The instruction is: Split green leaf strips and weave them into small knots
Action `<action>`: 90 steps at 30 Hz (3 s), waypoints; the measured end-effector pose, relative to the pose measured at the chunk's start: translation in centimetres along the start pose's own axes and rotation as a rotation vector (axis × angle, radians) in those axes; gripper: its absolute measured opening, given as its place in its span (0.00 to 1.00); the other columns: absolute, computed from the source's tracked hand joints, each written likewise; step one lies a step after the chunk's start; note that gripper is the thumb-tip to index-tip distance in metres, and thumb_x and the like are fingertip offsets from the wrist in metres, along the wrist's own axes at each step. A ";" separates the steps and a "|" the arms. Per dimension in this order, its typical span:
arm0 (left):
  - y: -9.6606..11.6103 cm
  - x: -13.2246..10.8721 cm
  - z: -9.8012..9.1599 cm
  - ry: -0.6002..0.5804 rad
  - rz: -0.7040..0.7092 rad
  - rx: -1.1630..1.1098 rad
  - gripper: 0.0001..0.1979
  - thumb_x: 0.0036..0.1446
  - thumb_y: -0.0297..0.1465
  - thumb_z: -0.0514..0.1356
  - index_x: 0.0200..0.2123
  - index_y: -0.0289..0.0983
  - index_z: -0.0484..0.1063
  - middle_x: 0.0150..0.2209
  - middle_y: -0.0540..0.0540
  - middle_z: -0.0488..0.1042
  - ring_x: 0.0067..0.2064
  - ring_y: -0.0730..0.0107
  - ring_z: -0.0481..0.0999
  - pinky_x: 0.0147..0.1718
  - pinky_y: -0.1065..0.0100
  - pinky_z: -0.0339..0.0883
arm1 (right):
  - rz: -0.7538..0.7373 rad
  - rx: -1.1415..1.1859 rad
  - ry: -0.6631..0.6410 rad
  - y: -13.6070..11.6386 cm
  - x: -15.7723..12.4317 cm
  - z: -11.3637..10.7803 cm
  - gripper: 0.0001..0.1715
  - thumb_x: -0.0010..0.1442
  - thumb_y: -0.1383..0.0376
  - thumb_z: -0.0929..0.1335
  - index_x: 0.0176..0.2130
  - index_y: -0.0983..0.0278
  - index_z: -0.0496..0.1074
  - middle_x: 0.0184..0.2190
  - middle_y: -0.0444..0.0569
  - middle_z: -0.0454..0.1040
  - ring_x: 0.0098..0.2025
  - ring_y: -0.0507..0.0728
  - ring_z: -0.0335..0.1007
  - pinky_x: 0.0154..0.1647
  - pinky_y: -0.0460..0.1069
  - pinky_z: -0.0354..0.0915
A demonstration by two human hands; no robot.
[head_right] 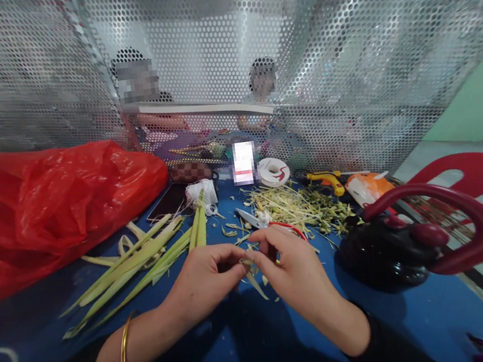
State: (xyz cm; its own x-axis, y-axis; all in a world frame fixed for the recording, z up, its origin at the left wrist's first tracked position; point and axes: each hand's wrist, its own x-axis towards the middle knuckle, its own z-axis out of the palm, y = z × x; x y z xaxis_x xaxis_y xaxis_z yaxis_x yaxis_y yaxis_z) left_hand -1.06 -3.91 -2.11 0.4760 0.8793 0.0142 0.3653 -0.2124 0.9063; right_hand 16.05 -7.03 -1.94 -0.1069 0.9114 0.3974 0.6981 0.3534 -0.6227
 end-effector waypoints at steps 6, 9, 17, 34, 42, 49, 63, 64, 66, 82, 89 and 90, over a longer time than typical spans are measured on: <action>-0.6 0.2 0.1 -0.084 0.019 0.046 0.10 0.49 0.28 0.57 0.31 0.38 0.79 0.22 0.53 0.70 0.24 0.74 0.66 0.25 0.72 0.56 | 0.017 0.086 -0.008 -0.1 0.3 -0.2 0.11 0.60 0.65 0.66 0.26 0.62 0.69 0.25 0.43 0.70 0.29 0.54 0.65 0.32 0.49 0.61; -0.8 0.3 0.2 -0.186 -0.018 -0.036 0.09 0.49 0.28 0.56 0.30 0.38 0.78 0.22 0.53 0.70 0.24 0.74 0.69 0.26 0.72 0.59 | -0.026 0.122 0.120 -0.2 0.2 0.0 0.10 0.61 0.66 0.66 0.27 0.62 0.69 0.26 0.44 0.70 0.31 0.54 0.66 0.34 0.49 0.61; -0.1 0.2 0.6 -0.352 -0.251 -0.413 0.04 0.43 0.31 0.61 0.23 0.37 0.69 0.21 0.53 0.71 0.18 0.77 0.68 0.20 0.73 0.61 | -0.060 0.117 0.153 0.5 -0.2 1.6 0.09 0.62 0.65 0.65 0.29 0.62 0.67 0.25 0.43 0.68 0.28 0.52 0.64 0.30 0.47 0.60; -0.2 0.3 0.5 -0.250 -0.358 -0.602 0.14 0.46 0.41 0.66 0.27 0.35 0.72 0.21 0.50 0.72 0.21 0.76 0.71 0.21 0.74 0.59 | 0.295 0.590 0.041 0.4 0.8 1.3 0.14 0.57 0.55 0.67 0.33 0.63 0.74 0.22 0.42 0.68 0.25 0.51 0.64 0.27 0.46 0.62; -0.3 0.5 0.4 -0.215 -0.351 -0.683 0.15 0.46 0.41 0.66 0.29 0.34 0.72 0.22 0.50 0.73 0.22 0.76 0.70 0.22 0.73 0.57 | 0.379 0.665 0.071 0.7 0.6 1.3 0.11 0.51 0.58 0.72 0.25 0.63 0.72 0.20 0.41 0.68 0.24 0.51 0.62 0.27 0.46 0.60; -0.3 0.6 0.4 -0.127 -0.380 -0.755 0.13 0.46 0.38 0.67 0.28 0.34 0.72 0.22 0.49 0.74 0.23 0.75 0.71 0.24 0.72 0.59 | 0.346 0.528 0.182 1.5 0.6 1.8 0.13 0.54 0.56 0.70 0.32 0.63 0.74 0.24 0.44 0.72 0.27 0.54 0.67 0.31 0.49 0.63; -0.1 0.5 1.3 0.165 -0.309 -1.007 0.14 0.46 0.38 0.69 0.30 0.35 0.71 0.24 0.50 0.74 0.22 0.75 0.70 0.21 0.73 0.62 | 0.407 0.588 -0.087 -1.6 -1.3 4.0 0.12 0.49 0.59 0.72 0.23 0.64 0.76 0.19 0.45 0.72 0.24 0.53 0.66 0.27 0.47 0.64; -0.2 0.4 1.5 0.137 -0.311 -1.007 0.14 0.46 0.39 0.68 0.30 0.35 0.71 0.23 0.51 0.73 0.20 0.75 0.67 0.18 0.72 0.61 | 0.416 0.599 -0.074 -1.7 -1.4 4.1 0.13 0.50 0.58 0.72 0.21 0.64 0.75 0.19 0.45 0.71 0.24 0.53 0.66 0.27 0.47 0.63; -0.4 0.2 1.8 0.093 -0.298 -1.010 0.15 0.46 0.40 0.68 0.29 0.35 0.70 0.20 0.53 0.69 0.17 0.76 0.64 0.16 0.72 0.60 | 0.424 0.618 -0.048 -1.8 -1.5 4.2 0.16 0.51 0.57 0.71 0.20 0.64 0.74 0.18 0.45 0.71 0.24 0.53 0.65 0.26 0.47 0.63; 0.1 0.4 1.3 0.050 -0.238 -0.976 0.15 0.40 0.36 0.71 0.27 0.34 0.70 0.23 0.49 0.73 0.19 0.75 0.67 0.17 0.70 0.63 | 0.377 0.631 -0.003 -1.9 -1.4 3.8 0.18 0.52 0.56 0.69 0.18 0.63 0.70 0.19 0.46 0.69 0.24 0.54 0.64 0.26 0.47 0.63; 0.6 0.4 0.7 0.107 -0.271 -0.936 0.11 0.41 0.32 0.70 0.27 0.32 0.75 0.28 0.45 0.77 0.26 0.73 0.73 0.22 0.73 0.63 | 0.358 0.536 -0.031 -1.7 -1.9 4.1 0.16 0.55 0.57 0.68 0.22 0.64 0.72 0.20 0.45 0.70 0.26 0.54 0.64 0.29 0.47 0.61; 0.6 0.4 0.7 0.112 -0.282 -0.936 0.11 0.41 0.32 0.70 0.27 0.32 0.75 0.28 0.45 0.78 0.26 0.73 0.73 0.23 0.73 0.63 | 0.357 0.533 -0.037 -1.7 -2.0 4.1 0.15 0.55 0.58 0.68 0.22 0.64 0.72 0.21 0.45 0.70 0.26 0.54 0.64 0.29 0.47 0.61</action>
State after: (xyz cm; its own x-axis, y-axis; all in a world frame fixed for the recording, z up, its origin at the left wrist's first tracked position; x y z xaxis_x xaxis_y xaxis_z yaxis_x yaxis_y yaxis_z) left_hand -0.10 -3.94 -1.86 0.3720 0.8916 -0.2580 -0.3500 0.3922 0.8507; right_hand 12.15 -8.58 -4.49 0.0363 0.9956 0.0860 0.2481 0.0743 -0.9659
